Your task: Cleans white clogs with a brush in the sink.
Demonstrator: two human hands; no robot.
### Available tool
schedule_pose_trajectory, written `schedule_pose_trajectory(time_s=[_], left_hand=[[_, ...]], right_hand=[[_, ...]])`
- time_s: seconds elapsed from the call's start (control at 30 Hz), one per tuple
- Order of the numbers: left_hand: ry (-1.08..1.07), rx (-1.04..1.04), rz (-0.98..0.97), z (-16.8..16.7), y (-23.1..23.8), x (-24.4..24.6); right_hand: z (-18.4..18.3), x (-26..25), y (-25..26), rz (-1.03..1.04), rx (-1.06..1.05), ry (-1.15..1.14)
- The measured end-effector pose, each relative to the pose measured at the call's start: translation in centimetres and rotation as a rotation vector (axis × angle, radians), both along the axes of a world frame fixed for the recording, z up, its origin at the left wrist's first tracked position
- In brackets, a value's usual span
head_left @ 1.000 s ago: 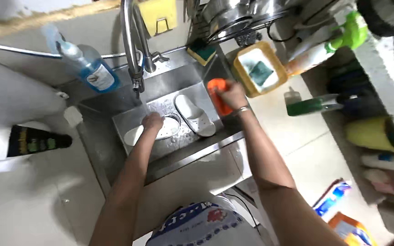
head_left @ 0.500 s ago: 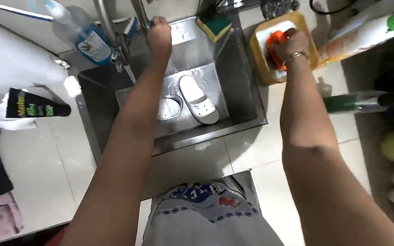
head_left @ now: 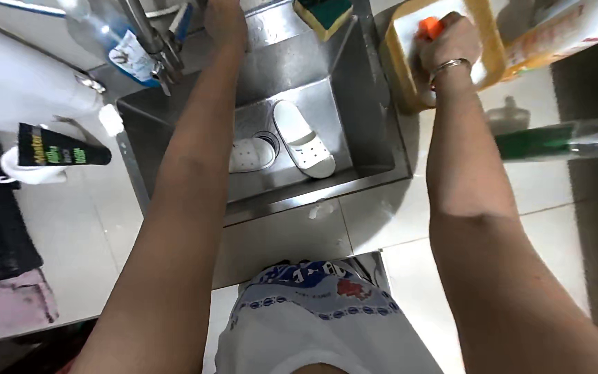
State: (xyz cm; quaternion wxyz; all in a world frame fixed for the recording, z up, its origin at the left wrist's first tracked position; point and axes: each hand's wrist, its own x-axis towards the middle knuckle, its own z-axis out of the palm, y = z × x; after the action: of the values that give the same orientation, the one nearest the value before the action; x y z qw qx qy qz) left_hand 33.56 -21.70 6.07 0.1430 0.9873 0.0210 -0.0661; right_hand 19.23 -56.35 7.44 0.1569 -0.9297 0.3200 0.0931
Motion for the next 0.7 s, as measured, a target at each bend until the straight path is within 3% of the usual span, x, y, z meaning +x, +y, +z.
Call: schedule_pose_trajectory(time_s=[0.1, 0.23, 0.37, 0.47, 0.53, 0.7], left_hand=[[-0.033, -0.026, 0.025, -0.9, -0.8, -2.9], [0.048, -0.088, -0.089, -5.2, 2.5, -14.0], [0.408, -0.113, 0.303, -11.0, 10.3, -21.1], [0.549, -0.411, 0.448, -13.5, 13.5, -22.0], [0.536, -0.604, 0.395, -14.5, 14.5, -21.4], [0.562, -0.756, 0.412, -15.8, 13.7, -21.0]], right_hand=[[0.0, -0.6, 0.0, -0.014, 0.037, -0.042], [-0.1, -1.1, -0.6, -0.028, 0.08, -0.113], [-0.4, -1.4, -1.1, -0.044, 0.086, -0.122], [-0.4, -1.2, -0.8, -0.044, 0.074, -0.135], [-0.4, -1.2, -0.6, -0.047, 0.066, -0.141], [0.2, -2.2, -0.6, -0.164, 0.064, -0.297]])
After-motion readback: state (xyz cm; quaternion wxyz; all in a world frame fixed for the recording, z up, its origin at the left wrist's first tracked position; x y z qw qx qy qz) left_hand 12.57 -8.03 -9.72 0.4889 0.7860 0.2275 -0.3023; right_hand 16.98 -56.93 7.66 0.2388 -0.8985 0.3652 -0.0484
